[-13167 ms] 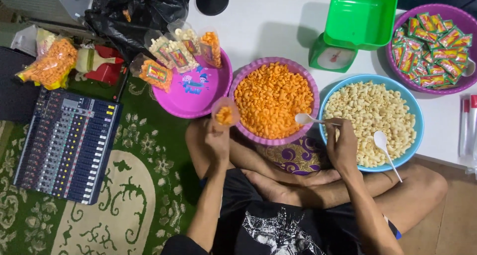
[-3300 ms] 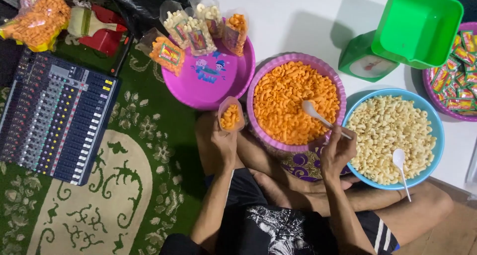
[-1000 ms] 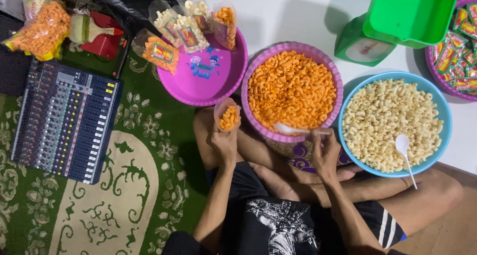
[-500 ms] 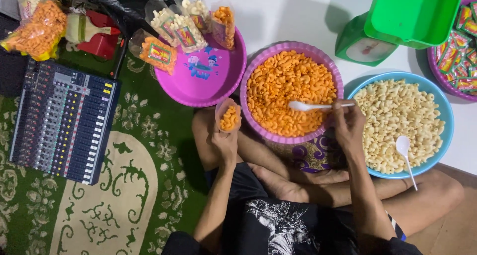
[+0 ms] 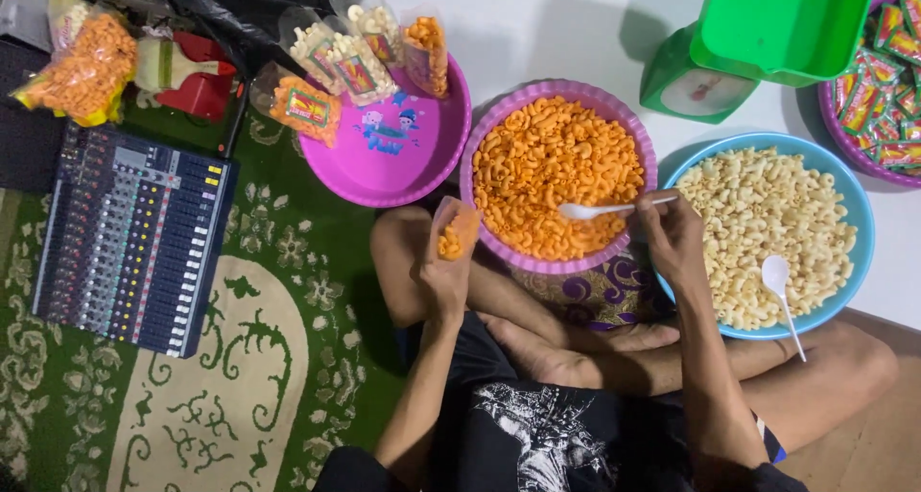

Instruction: Scooping orange snacks from a large bowl into small plastic bags or containers using a spoon.

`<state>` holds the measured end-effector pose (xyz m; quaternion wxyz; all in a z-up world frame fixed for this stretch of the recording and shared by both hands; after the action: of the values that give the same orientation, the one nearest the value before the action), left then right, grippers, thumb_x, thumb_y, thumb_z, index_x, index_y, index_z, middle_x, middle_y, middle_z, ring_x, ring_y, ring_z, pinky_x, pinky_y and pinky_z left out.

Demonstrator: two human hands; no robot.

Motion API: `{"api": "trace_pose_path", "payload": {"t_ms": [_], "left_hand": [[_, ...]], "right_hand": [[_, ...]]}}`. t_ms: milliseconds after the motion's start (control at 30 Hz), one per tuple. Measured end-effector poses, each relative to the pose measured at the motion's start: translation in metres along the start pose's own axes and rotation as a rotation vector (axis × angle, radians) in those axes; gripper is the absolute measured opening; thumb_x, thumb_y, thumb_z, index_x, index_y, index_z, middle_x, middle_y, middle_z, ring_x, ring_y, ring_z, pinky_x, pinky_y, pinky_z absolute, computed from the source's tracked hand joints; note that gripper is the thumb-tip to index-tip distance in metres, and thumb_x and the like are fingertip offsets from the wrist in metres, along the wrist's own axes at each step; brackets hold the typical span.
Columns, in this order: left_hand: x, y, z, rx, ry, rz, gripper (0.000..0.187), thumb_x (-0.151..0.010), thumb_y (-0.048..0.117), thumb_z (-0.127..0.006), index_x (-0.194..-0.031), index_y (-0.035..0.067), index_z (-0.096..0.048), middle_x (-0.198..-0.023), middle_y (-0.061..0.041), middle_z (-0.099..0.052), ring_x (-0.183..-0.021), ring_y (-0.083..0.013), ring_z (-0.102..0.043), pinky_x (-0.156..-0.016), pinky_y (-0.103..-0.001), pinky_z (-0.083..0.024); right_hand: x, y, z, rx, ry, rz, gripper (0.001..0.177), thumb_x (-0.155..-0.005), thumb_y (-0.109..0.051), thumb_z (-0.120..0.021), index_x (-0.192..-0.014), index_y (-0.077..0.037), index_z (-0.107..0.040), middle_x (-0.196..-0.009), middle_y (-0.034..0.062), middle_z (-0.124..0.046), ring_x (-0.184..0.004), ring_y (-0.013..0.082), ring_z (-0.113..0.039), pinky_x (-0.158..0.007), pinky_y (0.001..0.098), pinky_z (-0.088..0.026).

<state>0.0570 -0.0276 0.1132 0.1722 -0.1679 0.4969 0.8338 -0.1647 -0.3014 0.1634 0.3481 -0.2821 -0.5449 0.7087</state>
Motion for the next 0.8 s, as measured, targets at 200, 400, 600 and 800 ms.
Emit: {"api": "trace_pose_path", "payload": {"t_ms": [200, 400, 600, 800], "left_hand": [[-0.001, 0.014, 0.006, 0.13, -0.119, 0.012, 0.051, -0.063, 0.029, -0.097, -0.11, 0.02, -0.078, -0.102, 0.005, -0.079, -0.095, -0.0136, -0.076, -0.091, -0.025, -0.06], [0.016, 0.016, 0.0, 0.258, -0.17, -0.026, 0.054, -0.069, 0.035, -0.091, -0.115, 0.014, -0.072, -0.109, -0.003, -0.078, -0.102, -0.0189, -0.074, -0.097, -0.031, -0.056], [0.037, -0.022, -0.031, 0.801, -0.316, 0.205, 0.066, -0.076, 0.028, -0.091, -0.123, 0.001, -0.054, -0.122, -0.015, -0.066, -0.113, -0.0285, -0.065, -0.105, -0.038, -0.051], [0.02, 0.056, 0.015, -0.089, -0.114, -0.103, 0.039, -0.078, 0.007, -0.079, -0.113, -0.005, -0.067, -0.096, -0.012, -0.069, -0.09, -0.0247, -0.07, -0.091, -0.034, -0.058]], "right_hand": [[0.014, -0.004, 0.014, 0.058, -0.02, -0.015, 0.008, -0.111, -0.007, -0.059, -0.112, -0.002, -0.065, -0.075, 0.0109, -0.066, -0.063, 0.0116, -0.043, -0.062, 0.0287, -0.042], [0.03, -0.026, 0.02, 0.038, 0.025, -0.027, 0.008, -0.111, -0.008, -0.058, -0.109, -0.003, -0.064, -0.068, 0.0053, -0.058, -0.06, 0.0095, -0.039, -0.058, 0.0255, -0.036], [0.038, -0.021, 0.023, 0.037, 0.059, 0.002, 0.009, -0.111, -0.005, -0.056, -0.109, -0.001, -0.063, -0.068, 0.0018, -0.049, -0.062, 0.0084, -0.038, -0.057, 0.024, -0.032], [0.04, -0.018, 0.023, 0.042, 0.071, 0.02, 0.009, -0.11, -0.004, -0.057, -0.107, -0.001, -0.065, -0.065, 0.0033, -0.049, -0.06, 0.0099, -0.039, -0.057, 0.0259, -0.034]]}}
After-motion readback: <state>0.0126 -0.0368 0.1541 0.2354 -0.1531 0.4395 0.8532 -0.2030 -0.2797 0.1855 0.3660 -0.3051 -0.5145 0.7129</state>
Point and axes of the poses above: each hand's wrist, its own x-axis away from the middle knuckle, its own z-axis out of the back of the hand, y = z × x, the point moved 10 cm from there along -x, towards the middle knuckle
